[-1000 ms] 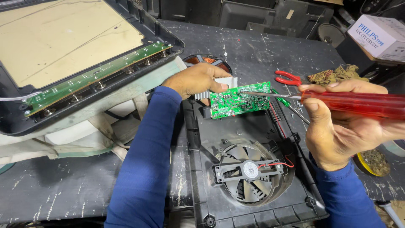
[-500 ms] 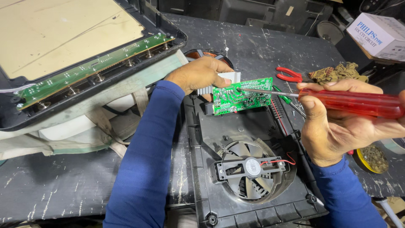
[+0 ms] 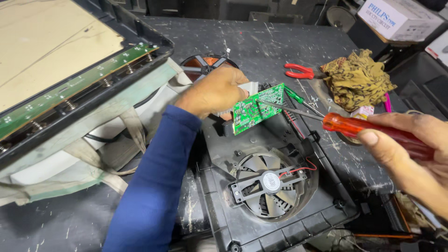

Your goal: The person repairs a green circuit board from a disassembled fan appliance at a cluttered workbench. They use a screwdriver to work on the board, then use a soldering iron to solder and desolder components on the board, repositioning it by hand between passes, and finally handle the board and a yellow component board on the appliance housing.

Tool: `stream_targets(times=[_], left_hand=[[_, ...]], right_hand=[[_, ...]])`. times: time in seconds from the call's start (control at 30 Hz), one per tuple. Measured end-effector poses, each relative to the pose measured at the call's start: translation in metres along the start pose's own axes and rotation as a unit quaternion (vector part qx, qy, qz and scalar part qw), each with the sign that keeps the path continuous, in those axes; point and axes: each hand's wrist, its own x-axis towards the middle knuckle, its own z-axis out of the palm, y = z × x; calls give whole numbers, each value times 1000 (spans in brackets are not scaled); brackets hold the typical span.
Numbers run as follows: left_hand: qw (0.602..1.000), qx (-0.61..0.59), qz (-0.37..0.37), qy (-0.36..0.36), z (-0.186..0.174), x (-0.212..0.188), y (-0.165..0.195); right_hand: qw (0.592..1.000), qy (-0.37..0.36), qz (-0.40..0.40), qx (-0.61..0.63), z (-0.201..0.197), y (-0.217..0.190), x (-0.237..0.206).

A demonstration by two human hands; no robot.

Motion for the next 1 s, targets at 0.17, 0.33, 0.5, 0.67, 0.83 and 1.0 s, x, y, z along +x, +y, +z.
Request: stream_targets(times=[0.17,0.33,0.5,0.67,0.83,1.0], left_hand=[[994,30,101,-2,23,-15,6],[982,90,163,34,28,-27,3],[970,135,194,57,28,-25,-5],[955,209,163,135,28,-20,-12],[896,362,165,199,22,-17,-22],[874,412,154,207,21,-4,-29]], right_hand=[[935,-177,295,79,-17,30,14],[958,-257,127,0,0,48,11],[720,-55,-438,-536,-11,38,33],[774,-33,-425,-469,-16,-30,51],[854,120,-392,-320,-7,-86,88],[912,196,-334,133,50,-67,149]])
